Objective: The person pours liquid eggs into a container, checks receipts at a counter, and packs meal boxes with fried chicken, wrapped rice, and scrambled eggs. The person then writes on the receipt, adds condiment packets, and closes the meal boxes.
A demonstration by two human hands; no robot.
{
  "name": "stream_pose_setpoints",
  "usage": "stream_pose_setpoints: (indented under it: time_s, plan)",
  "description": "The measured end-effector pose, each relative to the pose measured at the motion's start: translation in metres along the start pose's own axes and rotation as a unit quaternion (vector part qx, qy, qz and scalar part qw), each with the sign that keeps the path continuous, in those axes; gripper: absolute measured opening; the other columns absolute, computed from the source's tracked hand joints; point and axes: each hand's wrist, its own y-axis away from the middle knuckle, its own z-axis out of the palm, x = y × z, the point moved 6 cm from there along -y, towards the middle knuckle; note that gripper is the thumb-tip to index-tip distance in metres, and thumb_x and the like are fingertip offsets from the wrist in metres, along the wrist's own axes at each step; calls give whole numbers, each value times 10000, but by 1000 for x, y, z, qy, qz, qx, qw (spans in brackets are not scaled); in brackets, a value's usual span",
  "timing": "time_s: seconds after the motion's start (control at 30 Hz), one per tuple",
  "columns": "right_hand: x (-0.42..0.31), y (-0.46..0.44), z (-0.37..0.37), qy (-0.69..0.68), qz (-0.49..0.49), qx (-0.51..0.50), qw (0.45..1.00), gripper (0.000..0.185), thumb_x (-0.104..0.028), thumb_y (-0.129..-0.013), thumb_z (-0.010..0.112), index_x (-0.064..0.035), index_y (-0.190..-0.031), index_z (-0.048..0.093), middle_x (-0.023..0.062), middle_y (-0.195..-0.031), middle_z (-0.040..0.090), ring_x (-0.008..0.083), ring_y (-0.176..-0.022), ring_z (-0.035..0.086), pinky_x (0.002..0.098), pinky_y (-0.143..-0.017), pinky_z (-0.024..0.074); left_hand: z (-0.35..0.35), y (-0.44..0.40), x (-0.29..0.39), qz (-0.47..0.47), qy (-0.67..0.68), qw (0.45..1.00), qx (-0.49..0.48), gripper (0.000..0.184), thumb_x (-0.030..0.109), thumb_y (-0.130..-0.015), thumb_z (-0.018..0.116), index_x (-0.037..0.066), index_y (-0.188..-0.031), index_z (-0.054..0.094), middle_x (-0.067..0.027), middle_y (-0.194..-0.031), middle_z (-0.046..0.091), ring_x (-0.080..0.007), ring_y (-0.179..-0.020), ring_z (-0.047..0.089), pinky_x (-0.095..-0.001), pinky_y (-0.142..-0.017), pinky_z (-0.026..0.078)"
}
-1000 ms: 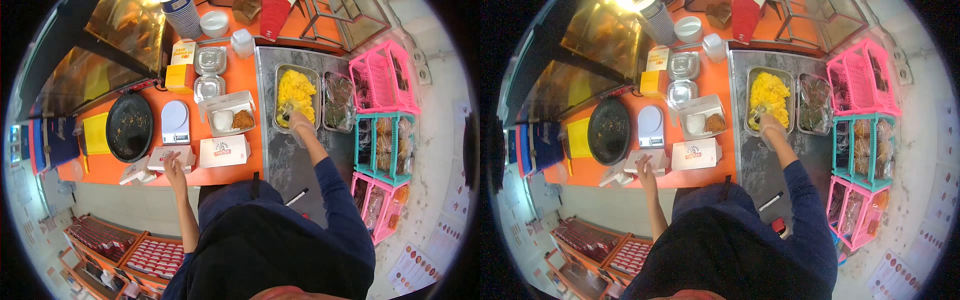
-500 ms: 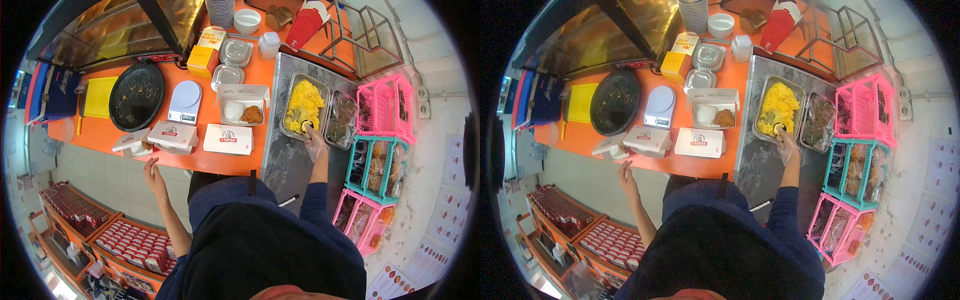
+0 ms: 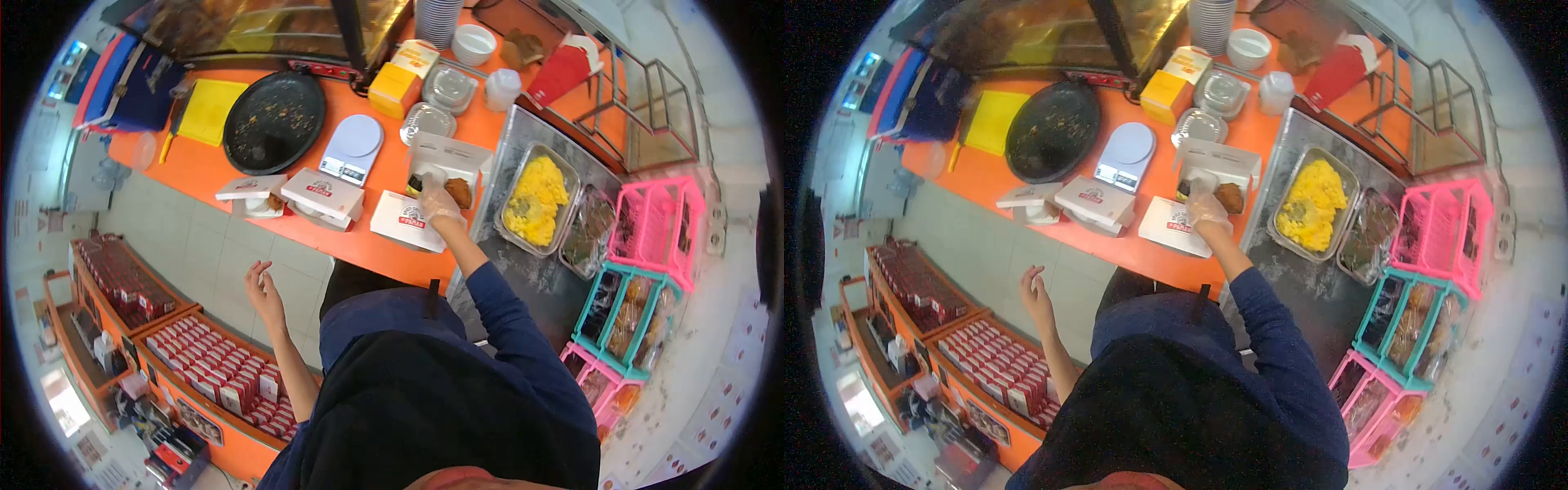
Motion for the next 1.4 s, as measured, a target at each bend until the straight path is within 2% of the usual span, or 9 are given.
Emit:
stream_pose_setpoints:
  time_s: [0.13,0.37,0.5,0.67,0.8,0.93,1.0,1.1,1.4]
  plan:
    - [15,-13,0,-119,-184,263,940,400,-160,-858,448,39,-1203,414,311,-1137,535,477,-994,544,478,-889,440,-24,27,-43,-64,6,997,38,206,43,-870,492,71,-1003,646,-128,-1203,526,-258,-1137,506,-388,-896,450]
    - [50,-24,6,-197,81,-97,972,365,-315,-786,665,-50,-1023,582,43,-712,589,105,-583,536,257,-547,448,-18,40,-117,-88,-18,996,0,208,35,-856,500,87,-977,660,-125,-1134,562,-258,-1104,520,-356,-832,488]
    - [17,9,-13,-588,132,-129,787,216,-254,-841,616,-94,-979,576,-59,-647,455,91,-523,410,208,-469,324,-21,16,-123,-151,8,988,-30,186,67,-876,500,85,-972,658,-112,-1103,570,-221,-1054,545,-321,-773,490]
    - [-105,102,-34,-682,99,-60,722,391,-275,-872,596,-35,-1167,508,-13,-894,554,55,-735,493,166,-611,367,-2,11,-216,-230,89,968,-45,175,88,-882,499,64,-948,659,-93,-907,642,-210,-833,617,-296,-707,492]
    - [-109,156,41,-713,117,-309,619,460,-281,-815,641,-73,-1192,479,65,-976,562,132,-849,550,270,-688,472,78,42,-376,-285,103,939,-163,259,183,-848,521,-19,-947,649,-205,-887,661,-317,-815,648,-377,-737,512]
    - [-121,214,161,-664,412,-206,589,463,-307,-754,695,-85,-1117,513,75,-828,573,145,-631,562,294,-564,487,161,65,-511,-366,-79,882,-288,322,221,-822,499,-28,-975,636,-259,-1016,621,-393,-964,609,-420,-827,498]
    - [-128,214,233,-676,365,-411,491,438,-306,-770,675,-56,-1100,534,94,-874,586,164,-702,577,291,-617,502,194,44,-557,-358,-76,882,-298,313,205,-828,493,-13,-1005,631,-245,-1029,626,-381,-973,612,-417,-834,498]
    - [-6,225,346,-533,372,-281,706,458,-349,-816,611,-20,-1128,549,107,-978,604,184,-778,569,298,-637,477,240,49,-637,-392,-122,845,-343,316,213,-849,513,36,-1100,588,-196,-1070,629,-347,-988,615,-448,-831,489]
    - [99,200,491,-329,538,-248,735,400,-257,-818,580,-8,-1130,558,152,-1033,617,238,-752,589,372,-652,488,391,10,-786,-255,-139,940,-179,461,136,-842,567,59,-1277,433,-151,-1245,478,-326,-1170,422,-466,-923,378]
